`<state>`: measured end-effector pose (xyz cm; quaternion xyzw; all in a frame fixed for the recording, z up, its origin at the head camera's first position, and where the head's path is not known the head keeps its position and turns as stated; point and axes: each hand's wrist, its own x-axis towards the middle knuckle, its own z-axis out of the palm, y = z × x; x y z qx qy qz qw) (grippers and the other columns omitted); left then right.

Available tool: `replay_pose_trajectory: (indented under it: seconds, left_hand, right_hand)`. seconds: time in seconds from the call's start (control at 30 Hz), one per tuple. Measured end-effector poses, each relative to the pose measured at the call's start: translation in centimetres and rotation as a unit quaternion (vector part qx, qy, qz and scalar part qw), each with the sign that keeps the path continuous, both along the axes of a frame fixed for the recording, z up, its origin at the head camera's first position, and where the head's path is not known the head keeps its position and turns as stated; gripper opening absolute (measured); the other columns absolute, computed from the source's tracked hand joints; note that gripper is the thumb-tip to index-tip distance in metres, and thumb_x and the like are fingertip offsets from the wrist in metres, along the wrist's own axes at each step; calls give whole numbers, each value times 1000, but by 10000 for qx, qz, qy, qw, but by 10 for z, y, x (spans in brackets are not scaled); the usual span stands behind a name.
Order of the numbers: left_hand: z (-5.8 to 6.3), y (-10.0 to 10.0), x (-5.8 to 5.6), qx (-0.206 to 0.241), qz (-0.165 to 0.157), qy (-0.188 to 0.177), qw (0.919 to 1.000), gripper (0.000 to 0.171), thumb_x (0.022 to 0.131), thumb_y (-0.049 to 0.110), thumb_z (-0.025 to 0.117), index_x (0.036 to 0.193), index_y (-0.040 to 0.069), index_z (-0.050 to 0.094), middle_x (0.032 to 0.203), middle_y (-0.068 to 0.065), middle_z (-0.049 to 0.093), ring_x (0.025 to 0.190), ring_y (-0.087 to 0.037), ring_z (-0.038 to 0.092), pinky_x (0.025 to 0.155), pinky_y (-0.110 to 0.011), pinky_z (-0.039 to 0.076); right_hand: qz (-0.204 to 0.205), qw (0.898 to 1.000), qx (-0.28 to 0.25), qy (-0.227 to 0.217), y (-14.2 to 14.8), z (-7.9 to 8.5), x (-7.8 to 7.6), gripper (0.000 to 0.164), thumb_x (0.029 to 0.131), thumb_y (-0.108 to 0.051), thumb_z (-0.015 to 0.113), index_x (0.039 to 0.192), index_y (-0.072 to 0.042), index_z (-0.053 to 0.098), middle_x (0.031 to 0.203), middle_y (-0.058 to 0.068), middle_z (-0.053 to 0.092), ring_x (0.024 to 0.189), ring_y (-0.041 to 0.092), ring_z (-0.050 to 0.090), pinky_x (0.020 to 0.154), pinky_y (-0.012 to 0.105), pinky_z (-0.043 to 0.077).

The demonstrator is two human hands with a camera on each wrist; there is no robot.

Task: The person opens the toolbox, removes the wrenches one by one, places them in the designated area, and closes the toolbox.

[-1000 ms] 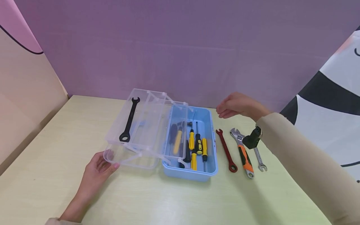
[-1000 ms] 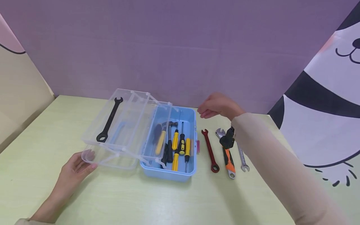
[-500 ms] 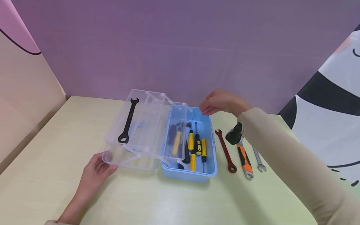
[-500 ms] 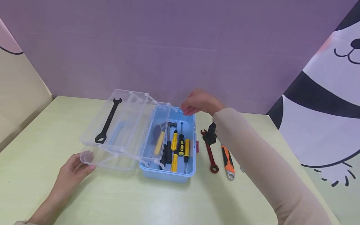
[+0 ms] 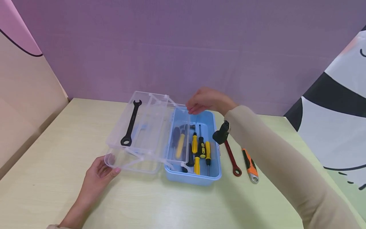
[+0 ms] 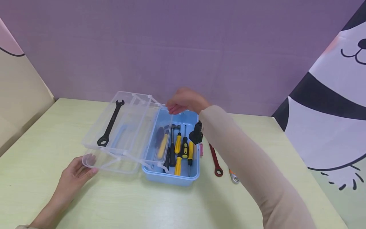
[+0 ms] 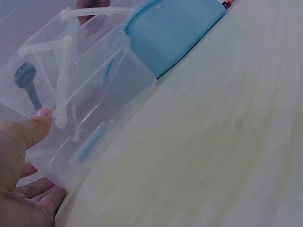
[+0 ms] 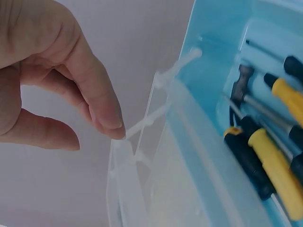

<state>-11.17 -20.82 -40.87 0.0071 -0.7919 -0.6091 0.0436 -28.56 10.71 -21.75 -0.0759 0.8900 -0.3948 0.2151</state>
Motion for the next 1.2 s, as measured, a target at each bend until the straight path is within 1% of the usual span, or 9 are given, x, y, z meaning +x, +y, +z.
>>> replay_pose_trajectory:
  seconds: [0.07, 0.1, 0.3, 0.53, 0.73, 0.83, 0.97, 1.1, 1.2]
  left_hand:
    - [0, 0, 0, 53, -25, 25, 10000, 57, 90, 12, 66, 134, -8, 36, 140, -31, 42, 102, 22, 42, 90, 3, 39]
    - [0, 0, -1, 87, -22, 37, 10000, 56, 90, 12, 66, 133, -8, 36, 139, -31, 42, 101, 23, 42, 90, 3, 39]
    - [-2, 0, -1, 199, -22, 116, 9997, 54, 89, 7, 66, 132, -9, 37, 137, -32, 44, 100, 23, 44, 88, 3, 41]
    - [-4, -3, 1, 211, -20, 139, 9997, 53, 90, 6, 65, 132, -9, 37, 136, -31, 45, 100, 21, 46, 89, 2, 41]
    - [-6, -8, 7, 175, 132, -49, 9997, 55, 90, 7, 65, 134, -7, 37, 138, -31, 43, 99, 23, 46, 86, 2, 43]
    - [-8, -11, 9, 178, 186, -8, 9997, 54, 90, 7, 65, 134, -6, 37, 138, -31, 44, 99, 22, 47, 85, 1, 44]
    - [-9, -14, 9, 53, 258, 76, 9996, 52, 90, 7, 66, 132, -6, 39, 133, -19, 50, 100, 20, 48, 87, 0, 45]
    - [-10, -15, 8, 89, 275, 146, 9995, 51, 89, 6, 66, 131, -6, 40, 132, -19, 50, 101, 20, 49, 87, 0, 45]
    - [-11, -15, 7, 204, 273, 190, 9992, 51, 88, 4, 66, 131, -7, 40, 126, -2, 57, 100, 19, 50, 86, -1, 46]
  right_hand:
    - [-19, 10000, -59, -9, -5, 0, -1, 28, 91, -19, 63, 108, 4, 64, 98, 12, 68, 83, 20, 68, 89, 34, 58]
    - [-23, 10000, -55, -9, -8, 1, -1, 27, 91, -19, 64, 107, 2, 64, 98, 12, 68, 83, 20, 68, 89, 33, 58]
    - [-109, 9994, -280, -191, -25, 1, -1, 28, 92, -18, 63, 108, 5, 64, 102, 15, 68, 82, 19, 68, 90, 35, 57]
    - [-116, 9973, -631, -362, -50, 0, -3, 33, 92, -16, 62, 117, 6, 61, 109, 18, 66, 104, 32, 64, 96, 38, 54]
    - [76, 9954, -787, -540, -79, 1, -2, 34, 92, -14, 62, 119, 6, 60, 111, 18, 64, 106, 31, 63, 98, 37, 53]
    - [118, 9935, -969, -593, -95, 0, 0, 33, 92, -12, 62, 118, 7, 60, 108, 18, 64, 107, 33, 63, 97, 38, 54]
    - [-10, 9891, -1283, -726, -112, -3, 0, 31, 92, -9, 62, 117, 8, 60, 98, 16, 64, 95, 31, 67, 95, 38, 54]
    - [-68, 9849, -1480, -897, -124, -7, 0, 29, 93, -8, 60, 118, 7, 58, 97, 15, 63, 83, 23, 66, 97, 38, 53]
    - [-66, 9816, -1643, -970, -131, -10, 1, 32, 94, -8, 58, 121, 9, 54, 105, 18, 61, 84, 23, 64, 98, 37, 53]
